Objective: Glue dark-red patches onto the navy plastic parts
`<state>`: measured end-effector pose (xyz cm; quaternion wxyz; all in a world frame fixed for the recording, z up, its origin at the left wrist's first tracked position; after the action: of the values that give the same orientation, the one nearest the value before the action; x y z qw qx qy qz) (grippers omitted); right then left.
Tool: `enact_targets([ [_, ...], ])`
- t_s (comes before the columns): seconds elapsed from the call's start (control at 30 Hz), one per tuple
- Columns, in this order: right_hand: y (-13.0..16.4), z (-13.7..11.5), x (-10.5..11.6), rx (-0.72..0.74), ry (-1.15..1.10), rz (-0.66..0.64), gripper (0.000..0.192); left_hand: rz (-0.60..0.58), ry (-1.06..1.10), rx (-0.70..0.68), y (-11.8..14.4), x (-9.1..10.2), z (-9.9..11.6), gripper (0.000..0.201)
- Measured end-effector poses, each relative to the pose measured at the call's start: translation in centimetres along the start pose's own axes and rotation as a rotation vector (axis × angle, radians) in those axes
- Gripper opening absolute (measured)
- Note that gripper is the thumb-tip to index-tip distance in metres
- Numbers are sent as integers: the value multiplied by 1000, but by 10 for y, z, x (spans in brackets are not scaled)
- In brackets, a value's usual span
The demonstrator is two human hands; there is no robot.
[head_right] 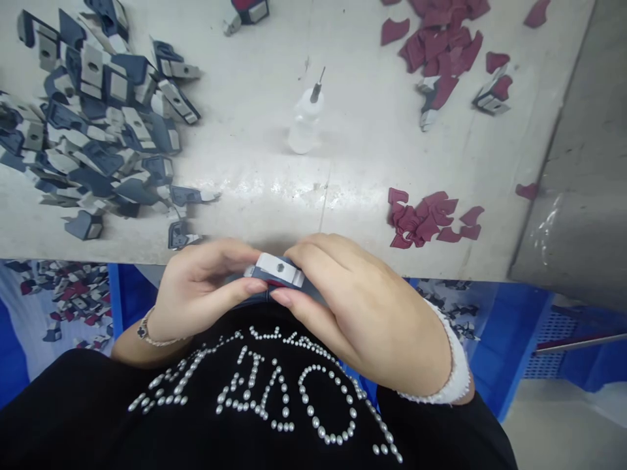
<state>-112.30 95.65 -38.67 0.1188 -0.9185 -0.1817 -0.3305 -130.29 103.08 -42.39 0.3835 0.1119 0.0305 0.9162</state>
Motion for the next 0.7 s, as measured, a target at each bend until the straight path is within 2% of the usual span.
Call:
enact_targets([
  [0.1,-1,-1,2,8,7,11,26,-93,126,80,0,-3,-4,12],
  [0.2,-4,-4,3,17,-8,26,30,-186,194,85,0,-8,-7,13],
  [0.37,-8,-7,1,36,-106,34,32,-247,123,48,0,-9,-6,18],
  [0.43,-8,-8,0,56,-147,46,30,-248,81,8,0,-9,-5,18],
  [0.6,-10,-12,-1,181,-221,85,36,-139,-7,-195,2,-14,1,13],
  [0.7,-3,-6,-3,107,-197,54,40,-103,-27,-129,6,-15,5,16],
])
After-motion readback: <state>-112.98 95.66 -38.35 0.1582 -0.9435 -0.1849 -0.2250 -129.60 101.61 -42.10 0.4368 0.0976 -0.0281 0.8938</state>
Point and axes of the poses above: each hand's wrist, its own y-axis away from the middle knuckle, its own x-axis out of the back of the hand, z = x × y, the point moved 3 cm from there along -y, towards the middle knuckle, and after that the axes turned 12 degrees about x, right-handed, at the moved point
